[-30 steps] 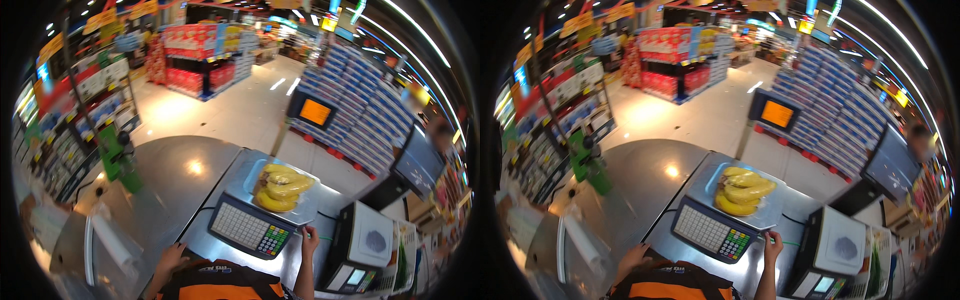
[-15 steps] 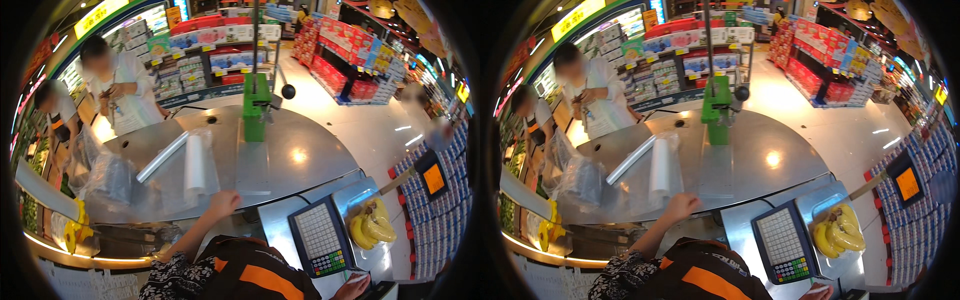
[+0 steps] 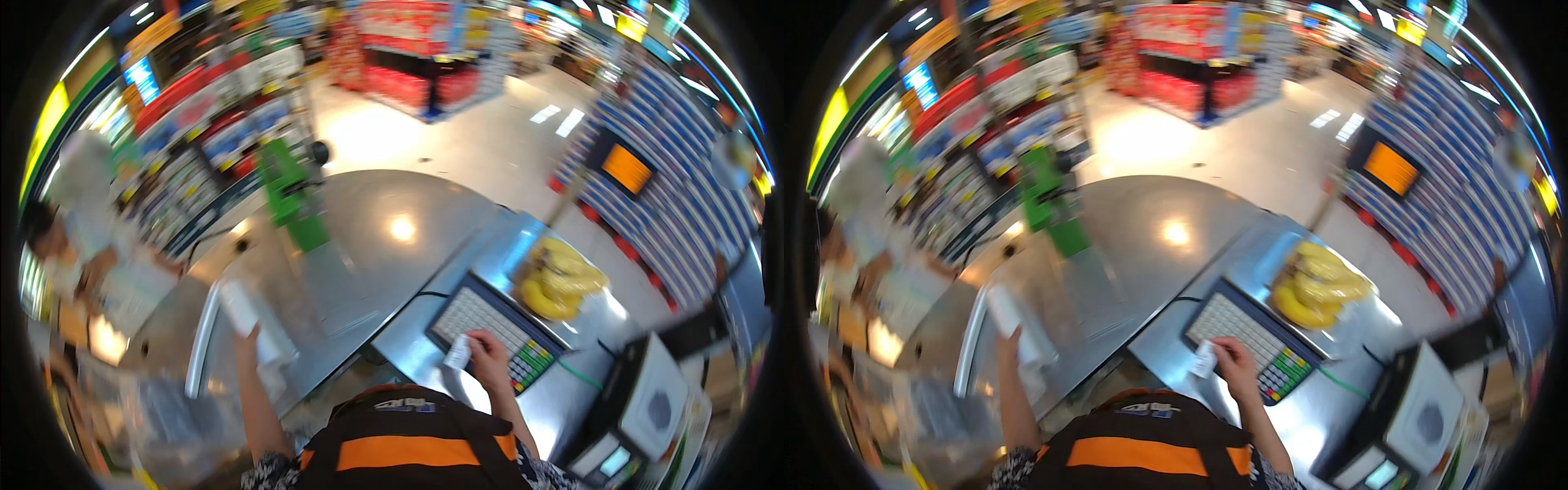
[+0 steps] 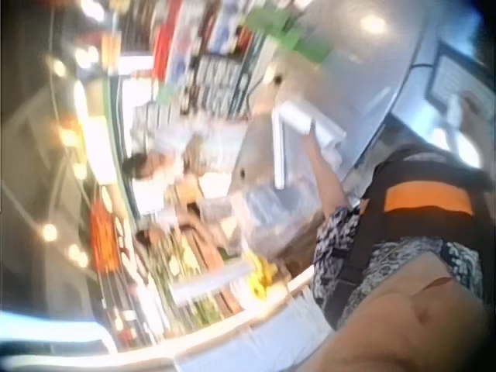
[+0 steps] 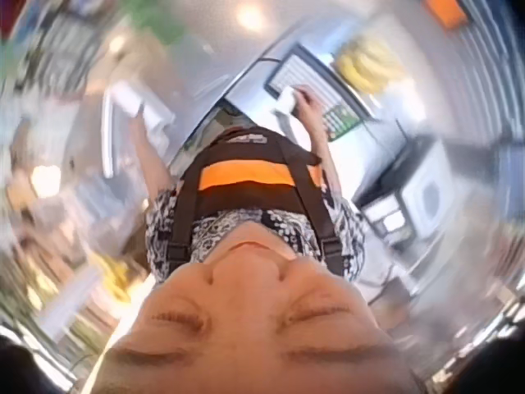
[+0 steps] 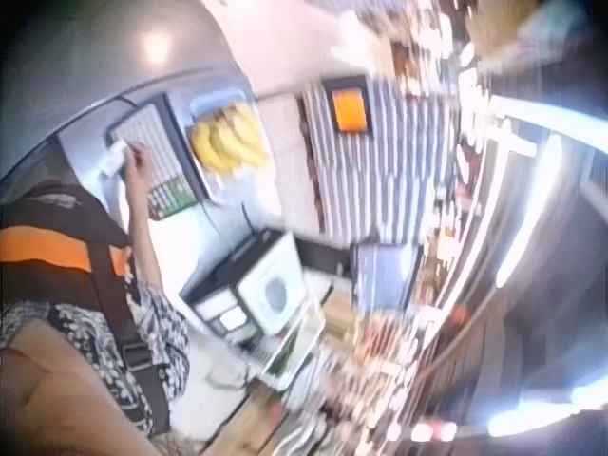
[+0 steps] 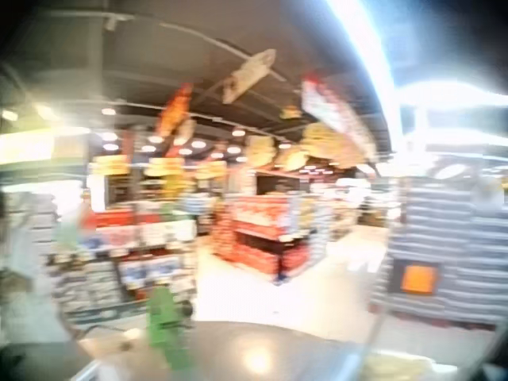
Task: The person weighs a bunch of bananas on a digital scale, then tears a plastic bag from a roll and places the bananas inside. The person then handles bundles of green onions, trimming their roots and placing them into a shopping cart.
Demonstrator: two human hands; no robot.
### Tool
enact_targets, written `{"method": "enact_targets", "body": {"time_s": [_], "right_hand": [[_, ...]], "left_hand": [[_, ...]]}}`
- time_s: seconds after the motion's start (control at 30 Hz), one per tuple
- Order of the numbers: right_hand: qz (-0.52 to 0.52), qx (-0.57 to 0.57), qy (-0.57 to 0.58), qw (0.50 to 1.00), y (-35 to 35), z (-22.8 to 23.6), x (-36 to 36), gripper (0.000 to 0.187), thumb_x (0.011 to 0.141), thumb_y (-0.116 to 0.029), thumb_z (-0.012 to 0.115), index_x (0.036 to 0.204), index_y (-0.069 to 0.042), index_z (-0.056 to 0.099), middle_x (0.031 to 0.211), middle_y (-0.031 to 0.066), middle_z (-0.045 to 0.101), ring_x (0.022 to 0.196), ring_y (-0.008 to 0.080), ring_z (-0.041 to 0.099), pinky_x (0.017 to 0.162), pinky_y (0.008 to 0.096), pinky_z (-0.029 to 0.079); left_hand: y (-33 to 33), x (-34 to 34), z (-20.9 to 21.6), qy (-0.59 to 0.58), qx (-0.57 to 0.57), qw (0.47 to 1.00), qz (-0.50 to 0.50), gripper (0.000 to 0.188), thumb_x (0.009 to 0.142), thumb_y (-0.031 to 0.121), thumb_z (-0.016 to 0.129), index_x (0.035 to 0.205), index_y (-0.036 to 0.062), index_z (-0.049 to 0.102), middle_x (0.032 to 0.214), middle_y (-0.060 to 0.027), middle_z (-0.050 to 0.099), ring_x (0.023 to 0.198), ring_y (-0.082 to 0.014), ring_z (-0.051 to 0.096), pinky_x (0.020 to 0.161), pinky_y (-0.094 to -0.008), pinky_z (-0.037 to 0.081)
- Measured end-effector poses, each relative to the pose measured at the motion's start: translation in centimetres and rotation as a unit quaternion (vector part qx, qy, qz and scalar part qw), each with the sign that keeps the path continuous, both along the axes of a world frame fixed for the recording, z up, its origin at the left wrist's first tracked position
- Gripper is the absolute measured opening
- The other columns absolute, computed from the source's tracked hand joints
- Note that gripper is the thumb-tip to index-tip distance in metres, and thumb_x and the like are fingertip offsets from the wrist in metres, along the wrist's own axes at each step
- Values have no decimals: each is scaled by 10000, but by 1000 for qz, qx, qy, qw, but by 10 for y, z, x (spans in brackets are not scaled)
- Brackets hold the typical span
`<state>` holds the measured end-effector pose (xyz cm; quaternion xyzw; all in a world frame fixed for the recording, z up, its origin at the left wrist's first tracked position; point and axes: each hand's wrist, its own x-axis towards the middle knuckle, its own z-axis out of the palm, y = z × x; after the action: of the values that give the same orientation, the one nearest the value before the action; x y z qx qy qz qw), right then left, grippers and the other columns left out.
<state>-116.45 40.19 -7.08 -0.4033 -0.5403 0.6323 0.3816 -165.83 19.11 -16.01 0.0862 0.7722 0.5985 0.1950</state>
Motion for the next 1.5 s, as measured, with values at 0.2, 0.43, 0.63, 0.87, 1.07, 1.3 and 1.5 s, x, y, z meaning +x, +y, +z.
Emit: {"method": "enact_targets", "body": {"time_s": [0.2,0.43,0.63,0.87,1.07,1.3,1.5], "right_hand": [[63,-132,162,976,-3,2,-54,172,944,-170,503,992,-27,586,899,22,580,827,103,579,729,251,500],[273,-224,121,928,13,-4,-175,309,942,-338,506,923,-47,611,616,-31,515,463,51,423,391,199,313],[417,-204,82,882,18,12,-292,275,949,-294,502,1041,-49,587,633,-39,473,465,45,391,410,200,316],[376,-228,196,876,47,12,-326,371,915,-317,550,1104,2,545,771,-23,510,470,41,340,442,207,301],[417,-250,95,869,29,2,-359,332,948,-300,499,1088,-4,559,613,-37,419,475,46,343,435,206,297],[515,-168,-179,821,-15,-47,-428,387,913,-386,544,1006,-19,622,621,-30,487,489,67,408,444,226,326],[506,-11,-245,827,-50,-69,-444,315,831,-324,670,840,-10,651,663,7,578,576,82,500,505,248,392]], "left_hand": [[-9,-10,19,203,-237,950,-6,373,778,107,648,1098,-61,554,979,-229,617,887,-349,606,790,-384,480],[-19,38,108,506,-117,854,24,229,752,-12,589,978,-43,602,853,-227,619,780,-393,604,680,-417,478],[-12,96,164,522,-12,829,-203,331,708,39,613,1039,46,614,906,-141,630,809,-322,600,705,-406,482],[-100,57,137,478,-224,849,38,386,758,24,583,1144,23,576,1051,-141,613,956,-322,578,817,-395,475],[-161,27,162,198,-559,793,137,648,774,101,638,1360,66,364,1273,-208,478,1119,-383,483,927,-421,405],[-114,38,151,349,-336,874,38,550,773,148,663,1278,54,466,1208,-196,528,1112,-372,502,924,-437,406],[-102,49,46,184,-172,968,9,462,816,229,635,1225,47,523,1064,-194,593,865,-305,611,762,-390,492]]}}
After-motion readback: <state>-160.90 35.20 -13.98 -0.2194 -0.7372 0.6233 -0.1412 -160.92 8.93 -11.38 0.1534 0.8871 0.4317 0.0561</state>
